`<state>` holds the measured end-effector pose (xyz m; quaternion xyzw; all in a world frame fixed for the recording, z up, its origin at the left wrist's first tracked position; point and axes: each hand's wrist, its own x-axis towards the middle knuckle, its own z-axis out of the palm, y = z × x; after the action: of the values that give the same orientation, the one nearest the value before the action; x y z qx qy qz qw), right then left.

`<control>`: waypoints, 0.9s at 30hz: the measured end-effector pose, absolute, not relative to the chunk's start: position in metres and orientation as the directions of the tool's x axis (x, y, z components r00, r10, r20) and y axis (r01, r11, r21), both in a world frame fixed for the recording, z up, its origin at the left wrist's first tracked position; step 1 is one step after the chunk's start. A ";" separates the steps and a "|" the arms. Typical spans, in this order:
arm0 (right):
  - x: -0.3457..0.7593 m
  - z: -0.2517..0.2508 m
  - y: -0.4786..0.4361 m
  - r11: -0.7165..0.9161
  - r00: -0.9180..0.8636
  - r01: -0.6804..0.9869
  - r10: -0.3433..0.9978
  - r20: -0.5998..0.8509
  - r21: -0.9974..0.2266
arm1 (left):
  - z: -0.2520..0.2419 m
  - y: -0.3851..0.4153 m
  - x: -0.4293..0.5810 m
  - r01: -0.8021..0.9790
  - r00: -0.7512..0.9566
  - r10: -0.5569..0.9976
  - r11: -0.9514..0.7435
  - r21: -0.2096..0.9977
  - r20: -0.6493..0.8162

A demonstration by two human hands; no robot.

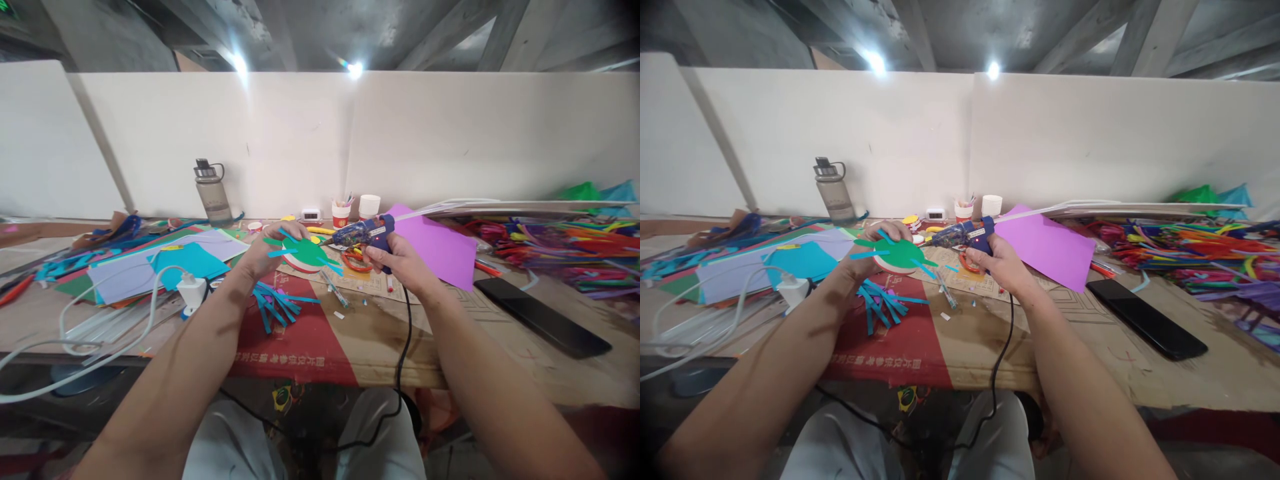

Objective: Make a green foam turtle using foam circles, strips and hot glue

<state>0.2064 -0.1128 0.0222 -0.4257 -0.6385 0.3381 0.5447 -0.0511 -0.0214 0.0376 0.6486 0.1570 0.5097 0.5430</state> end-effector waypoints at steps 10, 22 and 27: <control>0.206 0.024 -0.115 0.396 -0.065 0.207 0.918 0.391 -0.895 | 0.044 -0.039 -0.046 -0.363 0.502 0.595 -0.514 0.777 0.628; 0.207 0.025 -0.115 0.398 -0.059 0.233 0.916 0.396 -0.887 | 0.033 -0.016 -0.050 -0.392 0.493 0.595 -0.499 0.773 0.635; 0.206 0.024 -0.115 0.391 -0.050 0.229 0.919 0.391 -0.891 | 0.036 -0.020 -0.049 -0.387 0.519 0.590 -0.483 0.786 0.618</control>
<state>0.2059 -0.1154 0.0242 -0.4439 -0.6464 0.3274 0.5271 -0.0487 -0.0201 0.0356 0.7112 0.0714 0.4853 0.5036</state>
